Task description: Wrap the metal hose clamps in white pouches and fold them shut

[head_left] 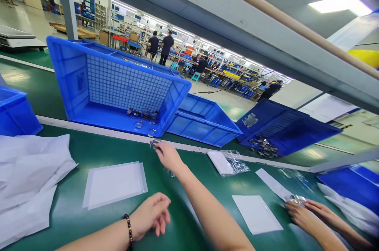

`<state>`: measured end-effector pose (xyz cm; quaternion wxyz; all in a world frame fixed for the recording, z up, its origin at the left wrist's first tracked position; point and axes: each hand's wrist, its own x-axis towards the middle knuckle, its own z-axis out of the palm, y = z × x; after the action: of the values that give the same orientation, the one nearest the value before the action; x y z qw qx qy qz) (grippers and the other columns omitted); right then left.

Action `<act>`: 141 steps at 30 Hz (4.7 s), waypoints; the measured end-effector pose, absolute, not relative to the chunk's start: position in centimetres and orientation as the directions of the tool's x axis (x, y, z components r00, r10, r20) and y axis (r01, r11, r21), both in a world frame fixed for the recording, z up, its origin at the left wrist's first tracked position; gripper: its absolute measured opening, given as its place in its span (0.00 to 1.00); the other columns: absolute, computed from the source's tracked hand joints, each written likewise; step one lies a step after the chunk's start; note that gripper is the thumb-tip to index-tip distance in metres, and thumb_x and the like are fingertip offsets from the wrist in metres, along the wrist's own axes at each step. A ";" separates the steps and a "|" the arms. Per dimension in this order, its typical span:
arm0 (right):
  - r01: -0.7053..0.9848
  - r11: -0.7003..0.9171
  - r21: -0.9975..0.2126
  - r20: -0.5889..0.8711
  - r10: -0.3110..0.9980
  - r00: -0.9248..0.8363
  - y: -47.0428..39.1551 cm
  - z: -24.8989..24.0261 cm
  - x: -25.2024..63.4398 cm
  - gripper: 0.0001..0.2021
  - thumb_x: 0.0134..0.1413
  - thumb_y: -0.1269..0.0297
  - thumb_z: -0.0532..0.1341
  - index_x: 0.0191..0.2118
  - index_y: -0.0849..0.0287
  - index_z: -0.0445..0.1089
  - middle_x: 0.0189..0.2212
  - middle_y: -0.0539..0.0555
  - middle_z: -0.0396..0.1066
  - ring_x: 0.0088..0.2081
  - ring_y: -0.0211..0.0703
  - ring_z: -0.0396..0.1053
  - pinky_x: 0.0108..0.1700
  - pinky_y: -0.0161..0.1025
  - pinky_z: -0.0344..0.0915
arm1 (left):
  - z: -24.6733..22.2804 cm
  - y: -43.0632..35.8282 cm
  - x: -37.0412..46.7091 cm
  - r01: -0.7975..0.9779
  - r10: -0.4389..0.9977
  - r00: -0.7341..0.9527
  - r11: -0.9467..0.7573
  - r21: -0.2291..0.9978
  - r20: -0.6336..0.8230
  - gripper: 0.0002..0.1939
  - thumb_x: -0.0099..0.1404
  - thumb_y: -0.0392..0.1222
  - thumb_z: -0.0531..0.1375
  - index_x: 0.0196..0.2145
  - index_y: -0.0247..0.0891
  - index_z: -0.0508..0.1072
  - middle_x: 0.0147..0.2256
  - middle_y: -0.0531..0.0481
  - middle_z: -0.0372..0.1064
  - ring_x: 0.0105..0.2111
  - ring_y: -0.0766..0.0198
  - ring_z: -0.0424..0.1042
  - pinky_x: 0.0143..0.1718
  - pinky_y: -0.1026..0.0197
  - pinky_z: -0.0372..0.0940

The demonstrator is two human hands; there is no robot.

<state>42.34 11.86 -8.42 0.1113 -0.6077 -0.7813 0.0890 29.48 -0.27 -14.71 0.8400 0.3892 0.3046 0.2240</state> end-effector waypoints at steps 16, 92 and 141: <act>0.228 0.200 -0.953 0.185 0.979 -0.086 -2.4 -11.6 46.7 0.09 0.56 0.63 0.53 0.35 0.59 0.68 0.31 0.53 0.67 0.22 0.32 0.63 0.24 0.32 0.62 | -12.3 0.0 28.4 0.035 0.822 0.561 0.093 0.995 -0.097 0.04 0.59 0.38 0.51 0.32 0.39 0.64 0.26 0.55 0.62 0.23 0.70 0.60 0.25 0.67 0.56; -0.144 -0.185 -0.972 -0.123 0.925 -0.360 -3.3 -11.7 44.8 0.08 0.47 0.61 0.64 0.28 0.61 0.74 0.27 0.54 0.72 0.28 0.40 0.71 0.35 0.38 0.67 | -12.7 0.3 28.2 0.006 0.819 0.567 0.105 0.994 -0.090 0.07 0.61 0.37 0.50 0.35 0.37 0.66 0.32 0.51 0.66 0.31 0.66 0.64 0.33 0.64 0.59; 0.428 0.400 -0.810 0.365 0.916 -0.165 -3.5 -10.5 47.2 0.09 0.57 0.69 0.53 0.30 0.58 0.68 0.29 0.54 0.66 0.32 0.40 0.64 0.37 0.37 0.61 | -9.4 4.3 24.5 0.894 0.885 0.403 -0.327 0.305 -0.232 0.09 0.56 0.34 0.50 0.22 0.38 0.67 0.26 0.47 0.69 0.26 0.60 0.67 0.27 0.62 0.54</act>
<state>47.20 -3.53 -10.47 0.4405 -0.4725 -0.7112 0.2771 24.55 4.27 -9.40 0.1951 0.8144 0.5463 -0.0118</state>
